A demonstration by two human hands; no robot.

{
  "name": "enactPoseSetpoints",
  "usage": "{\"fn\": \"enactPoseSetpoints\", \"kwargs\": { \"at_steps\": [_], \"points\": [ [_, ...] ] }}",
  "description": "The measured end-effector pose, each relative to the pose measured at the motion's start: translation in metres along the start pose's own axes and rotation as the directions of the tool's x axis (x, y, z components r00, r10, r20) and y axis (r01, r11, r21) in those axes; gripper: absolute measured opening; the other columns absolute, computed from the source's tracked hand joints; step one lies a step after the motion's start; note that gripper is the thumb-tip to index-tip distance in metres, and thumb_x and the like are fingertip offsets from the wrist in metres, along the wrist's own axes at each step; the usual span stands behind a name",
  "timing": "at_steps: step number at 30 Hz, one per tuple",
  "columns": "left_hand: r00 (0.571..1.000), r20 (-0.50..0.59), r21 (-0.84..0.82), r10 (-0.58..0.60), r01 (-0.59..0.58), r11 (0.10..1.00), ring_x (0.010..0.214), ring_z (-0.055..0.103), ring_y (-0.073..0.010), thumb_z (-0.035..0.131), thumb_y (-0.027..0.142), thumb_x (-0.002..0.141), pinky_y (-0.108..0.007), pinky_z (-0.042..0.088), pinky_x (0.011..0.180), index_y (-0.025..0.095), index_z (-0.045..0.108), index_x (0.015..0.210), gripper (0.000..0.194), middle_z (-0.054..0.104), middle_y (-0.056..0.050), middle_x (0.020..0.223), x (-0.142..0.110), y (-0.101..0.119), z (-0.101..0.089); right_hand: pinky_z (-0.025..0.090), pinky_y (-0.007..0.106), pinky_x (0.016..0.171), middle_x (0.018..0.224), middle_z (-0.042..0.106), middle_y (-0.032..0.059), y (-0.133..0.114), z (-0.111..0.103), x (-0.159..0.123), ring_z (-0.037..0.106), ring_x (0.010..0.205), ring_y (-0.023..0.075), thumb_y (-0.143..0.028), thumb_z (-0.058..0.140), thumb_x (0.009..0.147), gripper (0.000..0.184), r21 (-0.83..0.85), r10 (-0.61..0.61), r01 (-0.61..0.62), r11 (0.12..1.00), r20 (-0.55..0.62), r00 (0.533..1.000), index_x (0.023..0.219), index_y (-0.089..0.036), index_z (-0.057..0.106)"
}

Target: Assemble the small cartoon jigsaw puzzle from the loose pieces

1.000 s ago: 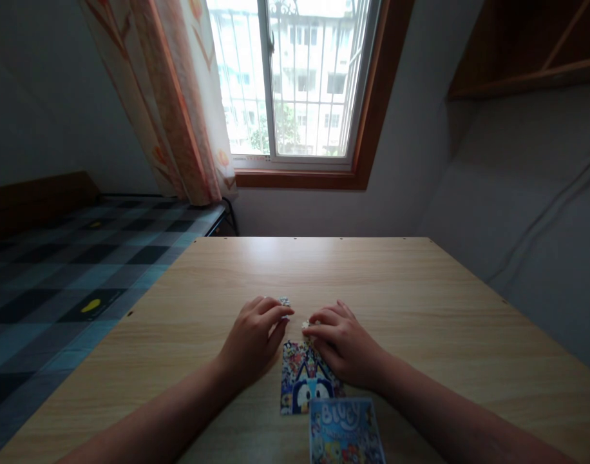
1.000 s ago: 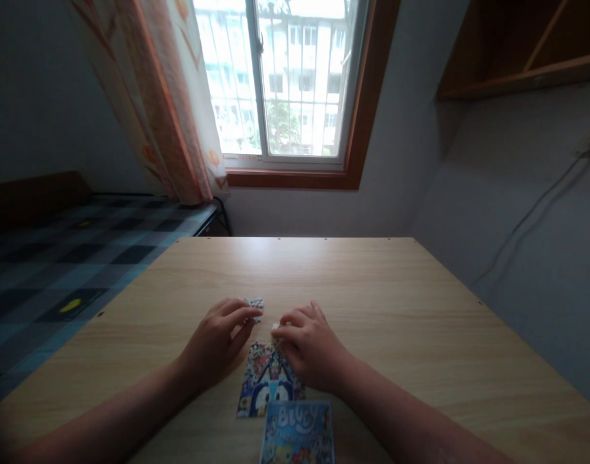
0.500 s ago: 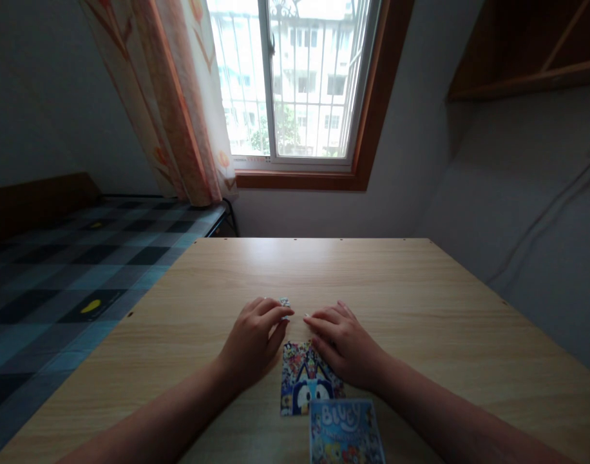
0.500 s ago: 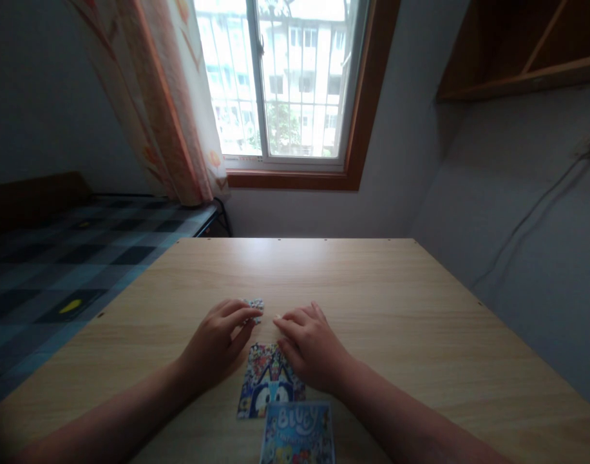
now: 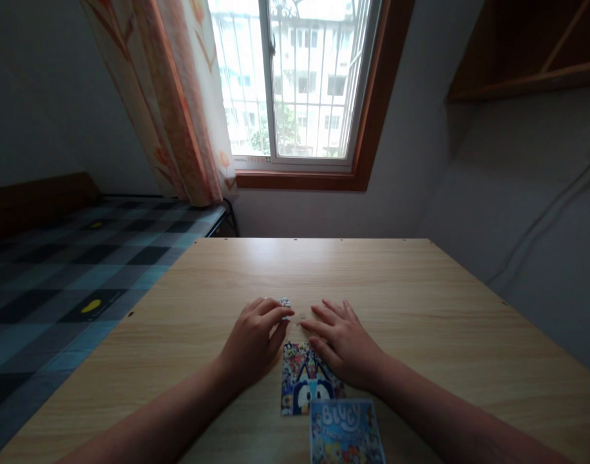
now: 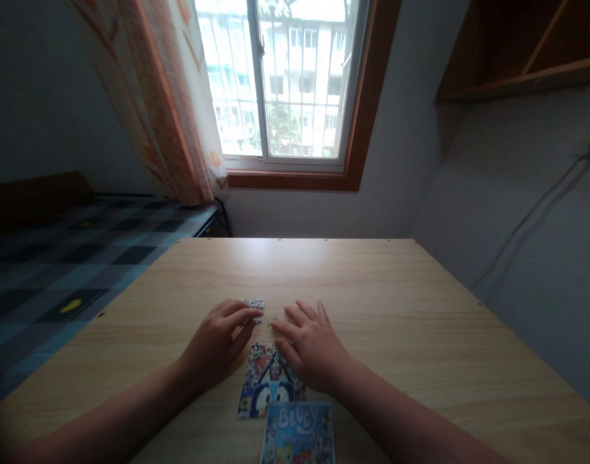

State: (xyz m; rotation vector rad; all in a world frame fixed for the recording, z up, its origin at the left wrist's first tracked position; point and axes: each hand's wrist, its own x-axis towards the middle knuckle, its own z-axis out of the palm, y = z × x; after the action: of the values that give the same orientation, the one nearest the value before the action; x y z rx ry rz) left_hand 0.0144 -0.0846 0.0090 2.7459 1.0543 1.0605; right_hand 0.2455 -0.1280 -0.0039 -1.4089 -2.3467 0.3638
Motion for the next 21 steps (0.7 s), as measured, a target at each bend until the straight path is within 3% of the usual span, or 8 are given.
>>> {"fn": "enactPoseSetpoints", "kwargs": {
  "at_steps": [5, 10, 13, 17, 21],
  "points": [
    [0.999, 0.023, 0.007, -0.027, 0.027, 1.0, 0.09, 0.062, -0.0215, 0.051, 0.016, 0.096, -0.041, 0.051, 0.084, 0.021, 0.071, 0.101, 0.021, 0.071, -0.006, 0.095, 0.001, 0.001, 0.0, 0.016, 0.074, 0.115, 0.149, 0.055, 0.007, -0.002, -0.004, 0.001, 0.036, 0.147, 0.0358, -0.038, 0.045, 0.103, 0.037, 0.047, -0.01, 0.009, 0.999, 0.004, 1.0, 0.135, -0.033, 0.061],
    [0.996, 0.067, 0.048, -0.058, 0.055, 0.997, 0.092, 0.061, -0.0222, 0.052, 0.019, 0.096, -0.042, 0.051, 0.086, 0.023, 0.073, 0.101, 0.022, 0.071, -0.007, 0.097, -0.001, -0.001, 0.001, 0.016, 0.071, 0.117, 0.144, 0.059, 0.0096, -0.001, -0.002, 0.001, 0.038, 0.146, 0.0336, -0.038, 0.044, 0.103, 0.035, 0.094, 0.03, -0.025, 0.995, -0.05, 0.998, 0.13, -0.028, 0.064],
    [0.992, 0.101, 0.137, -0.081, 0.066, 0.988, 0.11, 0.058, -0.0277, 0.057, 0.027, 0.094, -0.05, 0.049, 0.096, 0.026, 0.075, 0.109, 0.023, 0.068, -0.009, 0.117, -0.005, -0.002, 0.005, 0.016, 0.069, 0.118, 0.144, 0.059, 0.0105, 0.001, 0.0, 0.002, 0.037, 0.146, 0.033, -0.039, 0.044, 0.104, 0.036, 0.103, 0.054, -0.047, 0.994, -0.069, 0.996, 0.131, -0.025, 0.063],
    [0.99, 0.122, 0.206, -0.073, 0.046, 0.977, 0.138, 0.042, -0.0346, 0.057, 0.033, 0.094, -0.063, 0.037, 0.11, 0.031, 0.072, 0.12, 0.03, 0.053, -0.009, 0.146, -0.009, -0.002, 0.009, 0.016, 0.069, 0.118, 0.144, 0.059, 0.0099, 0.002, 0.001, 0.002, 0.037, 0.147, 0.0324, -0.038, 0.043, 0.104, 0.037, 0.124, 0.067, -0.056, 0.991, -0.088, 0.994, 0.133, -0.026, 0.062],
    [0.986, 0.164, 0.161, -0.029, 0.002, 0.987, 0.141, 0.04, -0.0337, 0.054, 0.028, 0.096, -0.066, 0.036, 0.111, 0.031, 0.076, 0.104, 0.023, 0.051, -0.008, 0.149, -0.008, -0.001, 0.008, 0.017, 0.067, 0.118, 0.141, 0.061, 0.0105, 0.002, 0.0, 0.002, 0.038, 0.146, 0.0323, -0.036, 0.042, 0.104, 0.036, 0.151, 0.073, -0.054, 0.987, -0.127, 0.989, 0.129, -0.025, 0.065]
  ]
}}
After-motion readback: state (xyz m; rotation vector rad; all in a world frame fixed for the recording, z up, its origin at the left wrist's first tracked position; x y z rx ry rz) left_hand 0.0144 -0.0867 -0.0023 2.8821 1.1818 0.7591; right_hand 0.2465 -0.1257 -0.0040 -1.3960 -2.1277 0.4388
